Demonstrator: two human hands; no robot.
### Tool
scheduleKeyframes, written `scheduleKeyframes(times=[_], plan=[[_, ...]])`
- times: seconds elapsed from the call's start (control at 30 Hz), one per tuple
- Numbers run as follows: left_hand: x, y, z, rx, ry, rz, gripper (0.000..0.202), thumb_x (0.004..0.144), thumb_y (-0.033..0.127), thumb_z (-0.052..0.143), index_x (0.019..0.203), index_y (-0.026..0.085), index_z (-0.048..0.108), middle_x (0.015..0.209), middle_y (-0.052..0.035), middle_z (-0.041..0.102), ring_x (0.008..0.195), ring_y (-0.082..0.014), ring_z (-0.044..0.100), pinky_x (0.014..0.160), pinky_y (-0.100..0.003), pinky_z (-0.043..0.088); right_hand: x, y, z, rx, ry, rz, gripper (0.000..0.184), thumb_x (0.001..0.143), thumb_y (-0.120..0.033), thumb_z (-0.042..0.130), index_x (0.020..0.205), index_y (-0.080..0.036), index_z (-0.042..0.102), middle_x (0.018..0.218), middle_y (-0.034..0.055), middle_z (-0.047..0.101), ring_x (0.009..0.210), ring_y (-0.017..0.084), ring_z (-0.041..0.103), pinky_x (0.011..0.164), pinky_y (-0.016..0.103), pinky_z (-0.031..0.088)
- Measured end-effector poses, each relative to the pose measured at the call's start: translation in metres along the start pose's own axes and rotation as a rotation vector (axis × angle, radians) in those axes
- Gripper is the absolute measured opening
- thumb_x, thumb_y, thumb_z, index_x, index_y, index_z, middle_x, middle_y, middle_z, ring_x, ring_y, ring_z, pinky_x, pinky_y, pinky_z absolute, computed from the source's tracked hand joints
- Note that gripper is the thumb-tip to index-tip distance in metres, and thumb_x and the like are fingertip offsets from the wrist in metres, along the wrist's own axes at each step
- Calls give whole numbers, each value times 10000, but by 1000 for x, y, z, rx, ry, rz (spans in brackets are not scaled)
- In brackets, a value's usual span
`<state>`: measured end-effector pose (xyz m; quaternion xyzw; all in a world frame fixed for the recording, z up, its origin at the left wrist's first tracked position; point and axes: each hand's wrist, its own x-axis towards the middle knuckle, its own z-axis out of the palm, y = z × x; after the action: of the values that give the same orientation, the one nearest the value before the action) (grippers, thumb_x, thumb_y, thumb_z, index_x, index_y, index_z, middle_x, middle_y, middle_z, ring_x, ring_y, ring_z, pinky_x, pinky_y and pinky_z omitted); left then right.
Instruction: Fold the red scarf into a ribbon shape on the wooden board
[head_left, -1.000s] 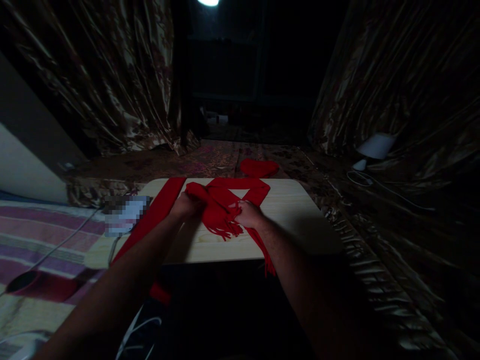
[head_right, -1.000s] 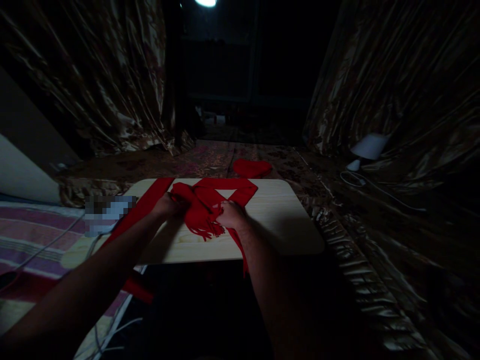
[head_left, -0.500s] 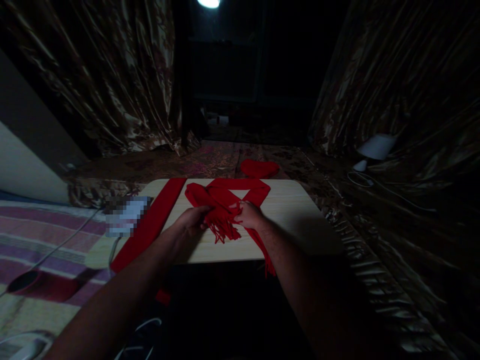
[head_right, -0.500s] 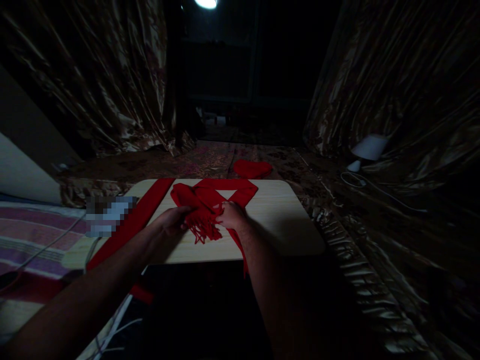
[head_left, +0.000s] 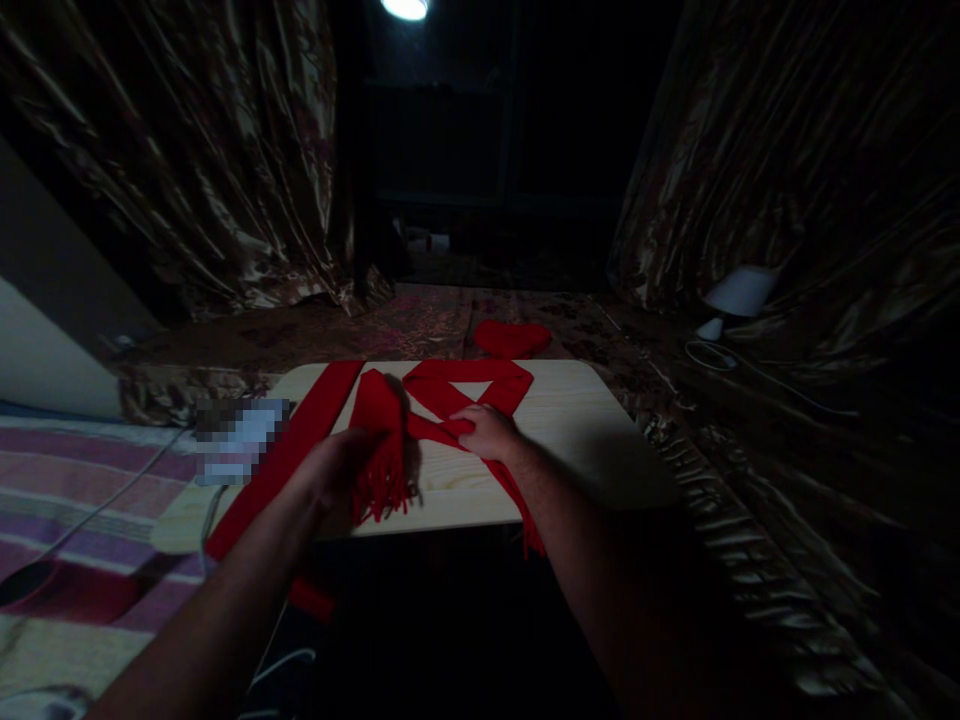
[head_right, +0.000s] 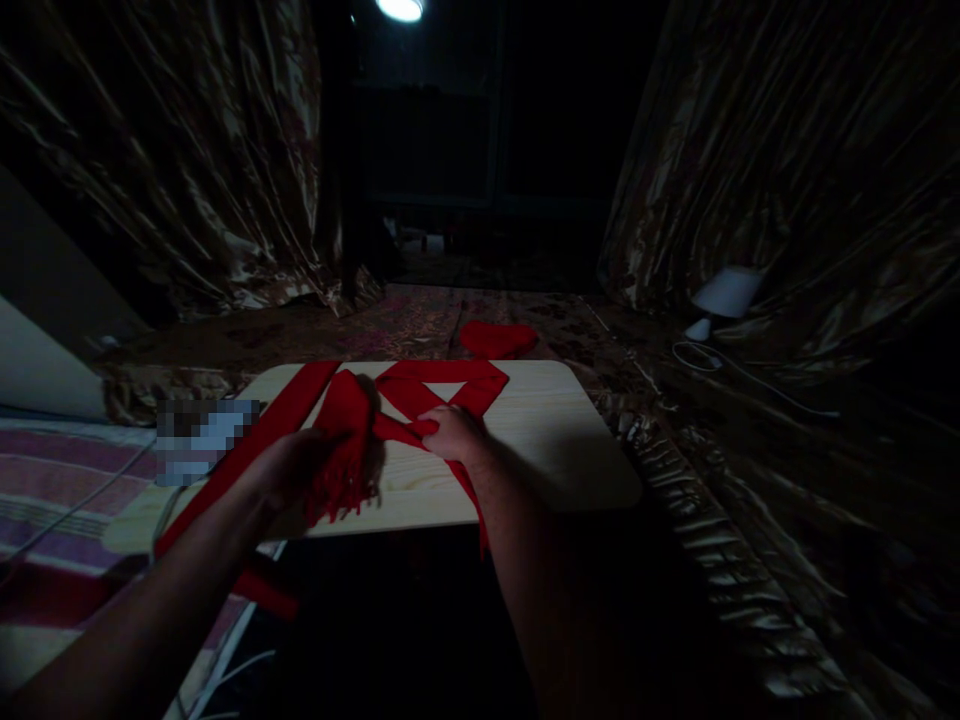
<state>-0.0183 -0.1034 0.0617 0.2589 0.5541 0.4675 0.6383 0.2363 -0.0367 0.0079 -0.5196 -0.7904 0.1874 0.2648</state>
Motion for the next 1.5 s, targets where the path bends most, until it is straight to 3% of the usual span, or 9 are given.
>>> scheduleKeyframes(times=[0.1,0.3,0.47,0.53,0.67,0.73,0.97,1.2,1.5], plan=[[-8,-14,-14,20,-26,-120,185,786,243,587,907,153,694,786,-105,744,692,-242,726,593,-316,590,0,1,1,5,1,4,455,695,-182,705,1141,-261,748,1220,14,711,1128,202,633,1046,288,462],[-30,-31,-21,90,-106,-23,285,685,251,679,959,171,674,946,-127,765,831,-262,741,709,-351,600,0,2,2,-2,0,-1,461,700,-163,690,1149,-257,743,1224,18,707,1137,195,630,1055,284,452],[-52,-33,-33,508,-234,-71,386,690,488,713,918,177,707,898,-123,765,684,-253,717,521,-289,506,-1,-1,0,27,-2,-5,455,707,-164,695,1151,-249,739,1228,30,705,1147,205,626,1060,307,452],[-51,-30,-42,738,-231,18,366,710,529,694,807,177,718,778,-104,747,567,-220,665,463,-260,417,-2,-2,-1,27,-5,9,458,695,-155,702,1142,-249,741,1223,30,706,1136,207,630,1056,317,456],[-35,-21,-59,1037,171,404,228,695,443,706,625,228,676,632,-73,685,637,-252,663,526,-265,389,-2,-3,-1,12,0,6,462,686,-131,697,1130,-250,744,1219,23,708,1138,204,627,1065,318,450],[-26,-17,-58,1032,264,521,146,677,394,715,657,251,700,688,-73,713,749,-277,685,588,-271,422,-1,0,1,14,3,-4,464,692,-124,688,1132,-259,744,1222,12,707,1149,202,622,1072,318,445],[15,-14,-27,730,47,598,225,691,391,732,819,206,751,836,-60,758,767,-224,670,696,-286,501,5,11,8,13,0,-40,470,694,-121,668,1144,-238,742,1215,24,709,1137,203,626,1073,312,444],[68,-14,-27,916,-140,604,168,623,270,744,785,242,777,830,-36,756,793,-227,678,803,-304,516,4,11,7,3,7,-46,467,699,-139,668,1150,-239,738,1220,28,704,1136,200,626,1062,310,453],[73,-13,-20,1111,-219,689,161,689,305,663,784,227,767,880,-31,767,802,-204,687,775,-284,506,3,10,7,-1,21,-45,471,685,-142,678,1143,-232,743,1204,29,710,1116,197,633,1048,301,462]])
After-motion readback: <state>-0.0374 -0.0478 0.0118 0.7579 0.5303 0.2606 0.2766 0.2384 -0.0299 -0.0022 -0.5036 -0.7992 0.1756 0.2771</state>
